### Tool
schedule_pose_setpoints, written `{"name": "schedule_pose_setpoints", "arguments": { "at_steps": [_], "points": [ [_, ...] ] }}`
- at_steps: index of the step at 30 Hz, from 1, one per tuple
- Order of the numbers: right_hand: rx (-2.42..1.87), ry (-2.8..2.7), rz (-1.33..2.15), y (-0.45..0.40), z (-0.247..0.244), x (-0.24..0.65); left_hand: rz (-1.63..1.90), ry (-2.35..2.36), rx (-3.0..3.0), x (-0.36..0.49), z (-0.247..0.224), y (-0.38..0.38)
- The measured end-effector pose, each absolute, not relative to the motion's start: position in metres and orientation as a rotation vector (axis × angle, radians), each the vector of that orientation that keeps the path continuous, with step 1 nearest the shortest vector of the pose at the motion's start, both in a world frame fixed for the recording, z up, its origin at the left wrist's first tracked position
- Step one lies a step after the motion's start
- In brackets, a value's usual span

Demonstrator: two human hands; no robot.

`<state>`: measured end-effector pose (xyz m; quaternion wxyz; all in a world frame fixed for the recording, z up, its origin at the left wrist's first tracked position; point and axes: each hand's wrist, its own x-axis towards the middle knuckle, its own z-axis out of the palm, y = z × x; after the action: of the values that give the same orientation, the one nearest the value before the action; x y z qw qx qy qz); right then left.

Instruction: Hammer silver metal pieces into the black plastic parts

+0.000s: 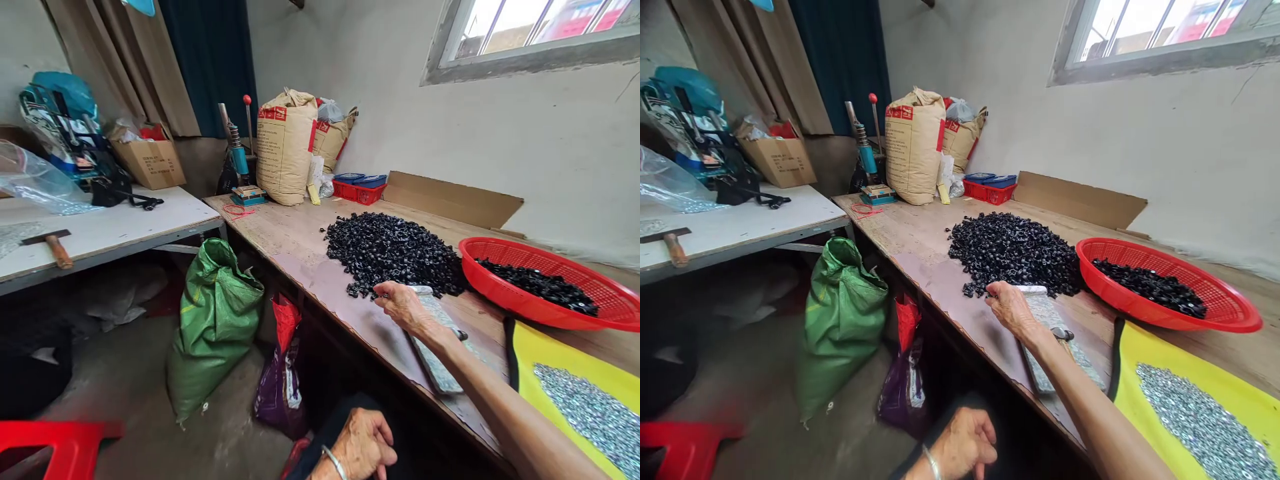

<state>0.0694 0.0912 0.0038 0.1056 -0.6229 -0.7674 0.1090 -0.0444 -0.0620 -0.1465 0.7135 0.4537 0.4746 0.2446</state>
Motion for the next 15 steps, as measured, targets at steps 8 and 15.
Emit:
{"name": "schedule_pose_setpoints", "arguments": {
  "at_steps": [8,15],
  "points": [
    [-1.872,-2.37,0.077,0.117,-0.02,0.045,0.465,1.119,1.092,-0.049,-0.139,-0.063],
    [-1.965,-2.343,0.023,0.119,-0.015,0.041,0.445,1.118,1.099,-0.057,-0.126,-0.065]
  ]
}}
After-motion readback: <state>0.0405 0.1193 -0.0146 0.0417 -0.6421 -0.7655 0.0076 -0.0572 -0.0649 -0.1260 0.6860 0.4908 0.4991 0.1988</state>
